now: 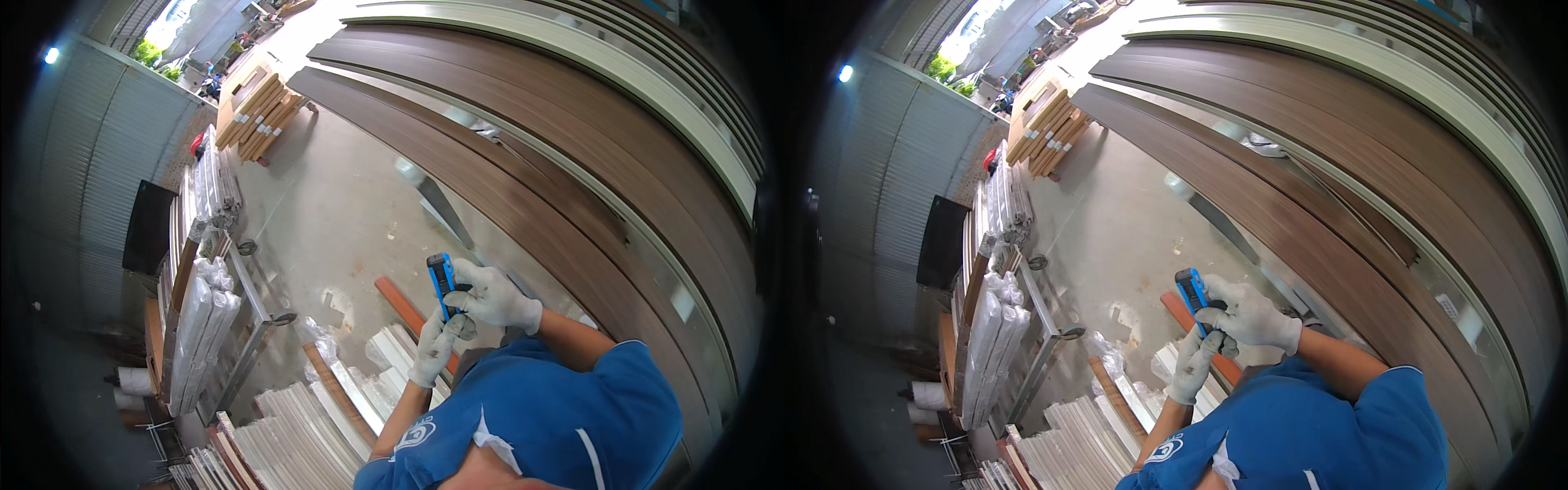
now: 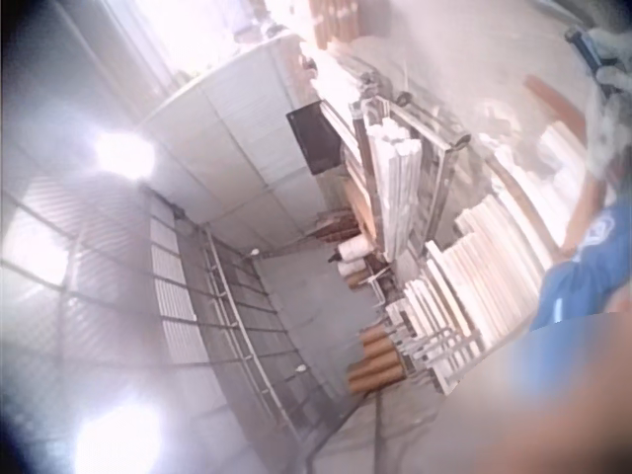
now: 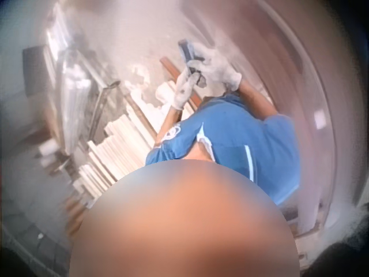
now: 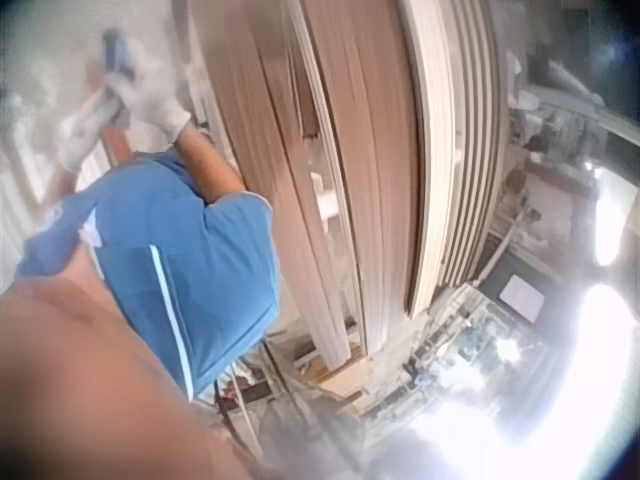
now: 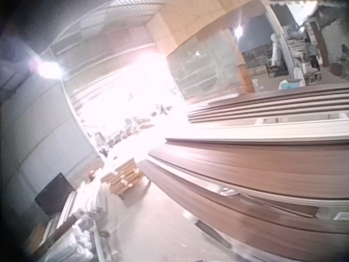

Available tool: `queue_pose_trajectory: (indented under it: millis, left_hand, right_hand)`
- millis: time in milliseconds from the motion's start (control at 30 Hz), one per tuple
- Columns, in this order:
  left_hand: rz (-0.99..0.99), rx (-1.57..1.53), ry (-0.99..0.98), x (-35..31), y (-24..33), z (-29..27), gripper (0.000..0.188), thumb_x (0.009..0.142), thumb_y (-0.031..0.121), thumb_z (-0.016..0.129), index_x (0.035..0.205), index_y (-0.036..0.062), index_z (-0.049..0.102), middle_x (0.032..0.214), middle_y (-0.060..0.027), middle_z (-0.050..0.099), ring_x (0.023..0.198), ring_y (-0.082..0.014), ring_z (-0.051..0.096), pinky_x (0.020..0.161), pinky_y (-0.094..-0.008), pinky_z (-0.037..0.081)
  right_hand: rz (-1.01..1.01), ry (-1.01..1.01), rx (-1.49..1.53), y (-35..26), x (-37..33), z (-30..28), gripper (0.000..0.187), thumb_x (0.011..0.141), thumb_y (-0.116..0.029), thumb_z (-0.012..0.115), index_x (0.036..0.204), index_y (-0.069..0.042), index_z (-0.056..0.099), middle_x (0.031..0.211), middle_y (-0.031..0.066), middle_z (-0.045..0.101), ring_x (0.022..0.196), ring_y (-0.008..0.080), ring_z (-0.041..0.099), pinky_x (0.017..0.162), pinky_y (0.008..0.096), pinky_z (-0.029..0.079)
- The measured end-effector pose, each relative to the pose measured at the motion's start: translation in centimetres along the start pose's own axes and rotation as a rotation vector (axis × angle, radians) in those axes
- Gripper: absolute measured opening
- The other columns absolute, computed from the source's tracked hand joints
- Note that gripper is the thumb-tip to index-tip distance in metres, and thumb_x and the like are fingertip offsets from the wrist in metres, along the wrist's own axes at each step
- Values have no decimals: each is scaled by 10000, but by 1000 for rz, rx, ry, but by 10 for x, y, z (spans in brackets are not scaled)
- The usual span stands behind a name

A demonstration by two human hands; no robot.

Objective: The person applies a black sealant strip along the edge of wooden planks using a blue utility knife to guide and smooth the material. They work on multiple planks, ensuring the sealant is evenly applied and aligned with the plank edges.

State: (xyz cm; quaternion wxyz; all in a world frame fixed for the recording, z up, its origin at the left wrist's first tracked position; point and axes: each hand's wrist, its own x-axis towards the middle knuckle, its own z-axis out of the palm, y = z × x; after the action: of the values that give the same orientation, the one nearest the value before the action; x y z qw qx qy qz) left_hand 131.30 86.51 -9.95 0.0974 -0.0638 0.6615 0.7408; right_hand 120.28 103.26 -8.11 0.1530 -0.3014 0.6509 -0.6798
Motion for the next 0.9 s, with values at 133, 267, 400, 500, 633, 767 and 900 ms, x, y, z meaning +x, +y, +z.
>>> queue_pose_trajectory:
  millis: [133, 267, 400, 500, 633, 767, 900]
  left_hand:
    - [-83, 93, 12, 44, 19, -64, 373, 1115, 312, 578, 1265, -27, 618, 942, -44, 684, 885, -125, 643, 829, -298, 515]
    - [-98, 144, 0, 93, 30, -135, 343, 1096, 278, 621, 1264, -20, 645, 879, -33, 676, 848, -105, 633, 802, -286, 507]
    - [-83, 141, 48, 142, 51, -239, 291, 1069, 241, 677, 1220, -8, 673, 852, -7, 651, 759, -92, 606, 739, -273, 505]
    - [0, 213, 156, 176, 85, -334, 291, 1055, 240, 702, 1201, -11, 682, 844, 7, 637, 733, -80, 591, 690, -257, 497]
    - [-81, 507, 99, 220, 144, -447, 219, 1010, 175, 731, 1119, -14, 720, 768, 15, 623, 687, -67, 570, 619, -249, 466]
    - [16, 638, -70, 286, 192, -526, 213, 962, 141, 762, 1102, -14, 722, 739, -4, 634, 664, -64, 562, 600, -245, 458]
    - [22, 504, -141, 368, 214, -586, 214, 955, 122, 770, 1102, -23, 714, 769, -22, 664, 680, -76, 587, 607, -250, 471]
  right_hand:
    - [74, 134, 276, 24, 79, 16, 567, 914, -15, 757, 1442, -54, 557, 978, 92, 713, 864, 189, 699, 780, 363, 566]
    - [109, 138, 294, 49, 155, 27, 647, 882, -7, 795, 1475, -68, 542, 973, 60, 695, 864, 146, 680, 792, 334, 567]
    - [-23, 33, -102, 72, 260, 41, 544, 848, -59, 856, 1340, -68, 623, 936, 67, 693, 834, 135, 679, 759, 321, 564]
    - [83, -125, -287, 78, 346, 60, 416, 820, -41, 881, 1190, -76, 695, 950, 74, 706, 861, 127, 686, 802, 298, 561]
    - [12, -379, -448, 79, 442, 108, 408, 905, -162, 816, 1288, -81, 700, 1083, 146, 761, 964, 306, 747, 862, 391, 580]
    - [276, -616, -301, 87, 512, 141, 540, 1010, -172, 681, 1525, -106, 533, 1233, 187, 728, 1107, 340, 717, 959, 432, 545]
    - [351, -542, 15, 108, 579, 148, 590, 1035, -94, 603, 1602, -105, 442, 1116, 116, 688, 1021, 214, 678, 911, 360, 542]
